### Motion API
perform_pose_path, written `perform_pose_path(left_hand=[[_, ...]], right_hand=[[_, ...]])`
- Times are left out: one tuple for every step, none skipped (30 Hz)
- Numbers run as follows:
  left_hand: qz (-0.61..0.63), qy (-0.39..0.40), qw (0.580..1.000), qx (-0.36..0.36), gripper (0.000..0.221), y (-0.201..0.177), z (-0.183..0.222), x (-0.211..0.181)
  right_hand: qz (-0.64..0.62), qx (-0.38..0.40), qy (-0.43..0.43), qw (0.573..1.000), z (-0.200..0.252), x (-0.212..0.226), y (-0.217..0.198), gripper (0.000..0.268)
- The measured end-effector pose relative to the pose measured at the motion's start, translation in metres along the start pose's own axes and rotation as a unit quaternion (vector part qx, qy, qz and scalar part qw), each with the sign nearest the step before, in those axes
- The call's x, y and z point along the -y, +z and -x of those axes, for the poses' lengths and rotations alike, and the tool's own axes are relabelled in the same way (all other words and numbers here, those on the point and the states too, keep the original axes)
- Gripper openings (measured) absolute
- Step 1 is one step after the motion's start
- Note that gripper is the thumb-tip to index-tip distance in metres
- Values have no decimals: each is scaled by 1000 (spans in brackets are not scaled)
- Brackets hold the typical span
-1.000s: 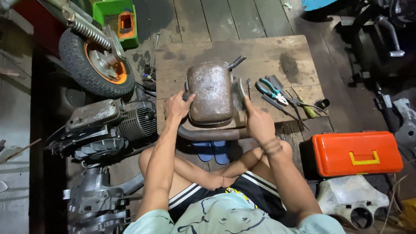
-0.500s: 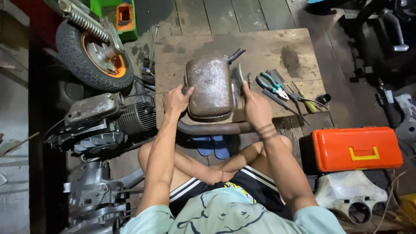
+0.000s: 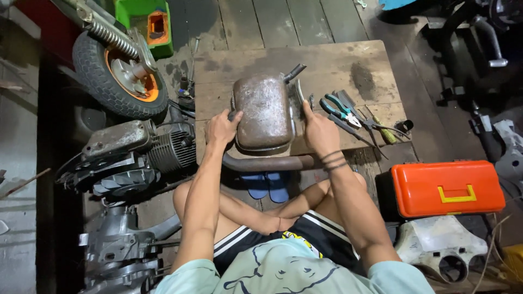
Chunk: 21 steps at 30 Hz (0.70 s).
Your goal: Cleaning a motorcycle muffler using a wire brush, pliers, and a screwdriver while sitting on the floor.
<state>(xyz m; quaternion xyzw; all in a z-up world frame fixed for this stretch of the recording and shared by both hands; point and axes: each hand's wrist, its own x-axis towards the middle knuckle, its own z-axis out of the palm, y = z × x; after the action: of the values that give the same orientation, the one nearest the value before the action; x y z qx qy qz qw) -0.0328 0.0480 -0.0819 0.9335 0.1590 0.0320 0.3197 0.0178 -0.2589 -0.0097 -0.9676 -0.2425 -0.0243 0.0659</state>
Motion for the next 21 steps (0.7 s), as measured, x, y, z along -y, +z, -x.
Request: perform_pose_path(left_hand=[[4,1,1000,-6,87,0,-2,3],[8,3,1000,-12,90,-1,-4,5],[10,6,1000,-12,90,1,-5,5],[0,6,1000,-9,90,3,-7,4],[-11,5,1000,-6,89,4,-7,5],[-11,7,1000,-6,89,7,-10,6],[-4,2,1000,-5,87,10,-9,9],[3,-3,1000,-3,85,13,-9,11],[4,-3,1000,-5,85,9,-8,8],[9,-4,1000,-4,82,6,-8,6],[13,-7,1000,-3,80,2,-4,5],[13,-9,1000,-4,80,1,-4,4],[6,-9,1000,-3,85,-1,-4,4],[-2,-8,1000,-2,91,-3,-4,3],[-2,-8,1000,-3,91,-5,-4,1],[-3,-4,1000,-4,92,-6,-3,-2],[-4,-2,1000,-4,93,-7,-3,-3],[-5,-2,1000,-3,93,-7,1,-2],[-1,-11,1000,0,92,-8,2,-3],[3,-21,1000,3,90,-8,3,-5],[3,-21,1000,3,90,-7,2,-5]], right_hand=[[31,7,-15,999,12,-1,0,63],[61,14,-30,998,23,-3,-1,63],[63,12,-28,998,33,-4,-7,63],[58,27,-31,997,44,-5,-12,61],[52,42,-34,997,54,-3,-16,60],[53,41,-33,997,46,-2,-14,60],[50,39,-18,998,40,1,-12,61],[47,38,-2,998,34,3,-9,63],[48,37,-3,998,20,6,-5,63],[58,7,-11,998,6,9,-1,64],[66,-21,-21,997,-6,14,5,64],[65,-20,-23,997,-8,11,5,64],[46,-12,-21,999,-11,10,5,65],[27,-4,-18,999,-14,9,5,67],[27,-5,-18,999,-3,6,0,67],[25,20,-4,999,8,4,-5,66],[23,46,10,999,19,3,-9,65],[23,47,11,999,31,0,-2,65],[20,56,1,998,41,-5,5,65],[18,66,-9,998,51,-10,11,66],[18,65,-9,998,45,-8,12,66]])
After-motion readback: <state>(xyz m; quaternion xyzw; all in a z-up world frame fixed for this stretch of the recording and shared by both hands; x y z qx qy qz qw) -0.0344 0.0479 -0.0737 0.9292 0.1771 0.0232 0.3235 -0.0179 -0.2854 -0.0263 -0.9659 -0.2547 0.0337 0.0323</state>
